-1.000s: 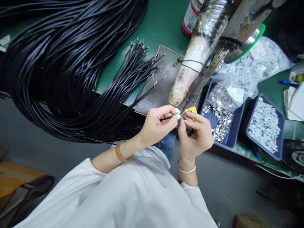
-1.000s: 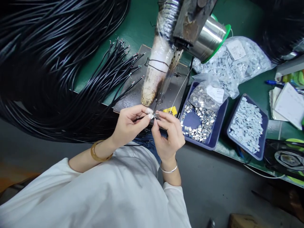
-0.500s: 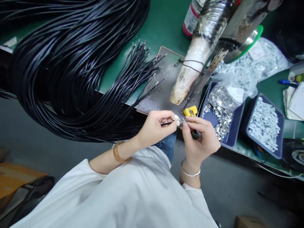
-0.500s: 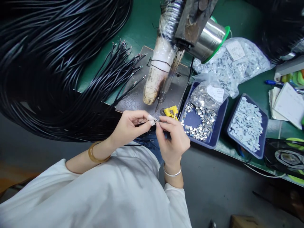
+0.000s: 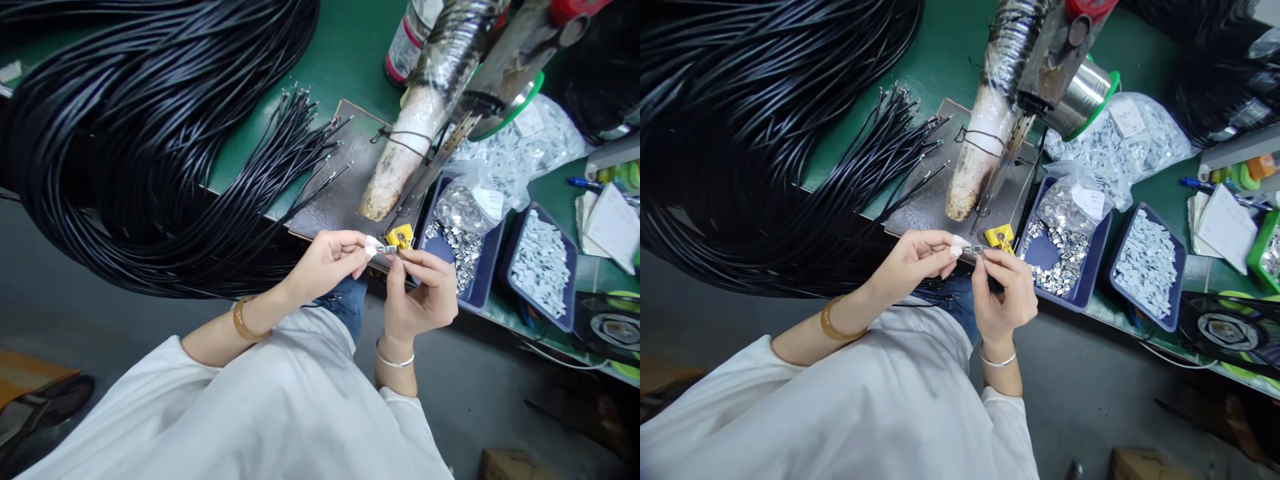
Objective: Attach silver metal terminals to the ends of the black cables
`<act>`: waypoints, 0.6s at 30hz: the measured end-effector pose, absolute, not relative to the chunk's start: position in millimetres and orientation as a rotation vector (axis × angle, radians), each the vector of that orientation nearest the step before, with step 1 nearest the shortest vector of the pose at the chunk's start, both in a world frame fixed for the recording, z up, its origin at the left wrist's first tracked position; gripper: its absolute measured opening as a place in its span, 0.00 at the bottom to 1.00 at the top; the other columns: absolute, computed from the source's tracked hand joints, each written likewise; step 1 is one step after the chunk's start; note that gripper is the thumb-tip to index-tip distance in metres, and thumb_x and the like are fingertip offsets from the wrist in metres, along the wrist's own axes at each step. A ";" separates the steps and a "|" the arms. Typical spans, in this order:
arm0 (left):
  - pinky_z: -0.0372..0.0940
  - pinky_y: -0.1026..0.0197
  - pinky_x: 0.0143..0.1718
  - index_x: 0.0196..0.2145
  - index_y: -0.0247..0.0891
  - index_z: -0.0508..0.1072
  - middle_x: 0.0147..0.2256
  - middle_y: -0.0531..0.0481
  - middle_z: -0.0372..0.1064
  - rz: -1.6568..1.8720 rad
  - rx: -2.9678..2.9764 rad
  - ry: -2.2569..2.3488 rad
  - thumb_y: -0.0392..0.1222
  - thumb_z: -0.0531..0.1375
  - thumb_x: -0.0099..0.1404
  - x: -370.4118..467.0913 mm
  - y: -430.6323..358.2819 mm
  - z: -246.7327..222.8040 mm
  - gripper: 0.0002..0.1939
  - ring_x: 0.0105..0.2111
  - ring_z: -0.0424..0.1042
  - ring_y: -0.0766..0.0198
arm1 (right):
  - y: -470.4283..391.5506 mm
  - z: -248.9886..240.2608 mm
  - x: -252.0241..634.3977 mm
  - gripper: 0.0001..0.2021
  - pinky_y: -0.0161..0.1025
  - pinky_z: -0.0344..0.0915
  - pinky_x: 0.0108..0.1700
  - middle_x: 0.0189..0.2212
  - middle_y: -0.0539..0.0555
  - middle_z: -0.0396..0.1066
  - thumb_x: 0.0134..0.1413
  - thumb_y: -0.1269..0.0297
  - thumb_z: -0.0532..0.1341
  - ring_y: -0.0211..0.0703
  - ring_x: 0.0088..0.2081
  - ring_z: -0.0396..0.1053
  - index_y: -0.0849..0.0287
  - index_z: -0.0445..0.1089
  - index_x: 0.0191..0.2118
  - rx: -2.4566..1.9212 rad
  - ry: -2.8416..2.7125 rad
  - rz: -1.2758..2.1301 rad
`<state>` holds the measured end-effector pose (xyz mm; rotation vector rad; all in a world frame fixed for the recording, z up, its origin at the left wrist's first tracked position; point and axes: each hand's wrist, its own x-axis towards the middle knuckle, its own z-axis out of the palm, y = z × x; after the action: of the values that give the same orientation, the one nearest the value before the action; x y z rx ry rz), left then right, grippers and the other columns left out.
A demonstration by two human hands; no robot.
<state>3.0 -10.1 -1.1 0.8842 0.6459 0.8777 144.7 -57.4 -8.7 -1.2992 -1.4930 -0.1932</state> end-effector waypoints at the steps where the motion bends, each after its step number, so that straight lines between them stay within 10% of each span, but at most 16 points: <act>1: 0.54 0.68 0.21 0.30 0.33 0.76 0.19 0.56 0.63 0.889 0.879 0.654 0.45 0.69 0.58 3.5 -9.8 -1.9 0.11 0.19 0.59 0.74 | -57.3 -9.2 145.0 0.10 0.38 0.75 0.40 0.35 0.49 0.79 0.51 0.77 0.69 0.38 0.37 0.77 0.56 0.72 0.36 -1.306 -1.515 -0.253; 18: 0.63 0.71 0.28 0.28 0.33 0.78 0.24 0.53 0.70 1.106 1.051 0.836 0.37 0.64 0.61 18.1 -8.6 -8.0 0.06 0.25 0.67 0.72 | -49.4 -13.8 142.8 0.09 0.39 0.76 0.43 0.38 0.51 0.79 0.53 0.76 0.68 0.39 0.39 0.78 0.55 0.72 0.37 -1.386 -1.574 -0.234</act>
<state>18.1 -8.6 -8.0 1.0514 0.8362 1.1059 142.8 -49.4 -13.8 -1.3860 -1.5744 -0.2337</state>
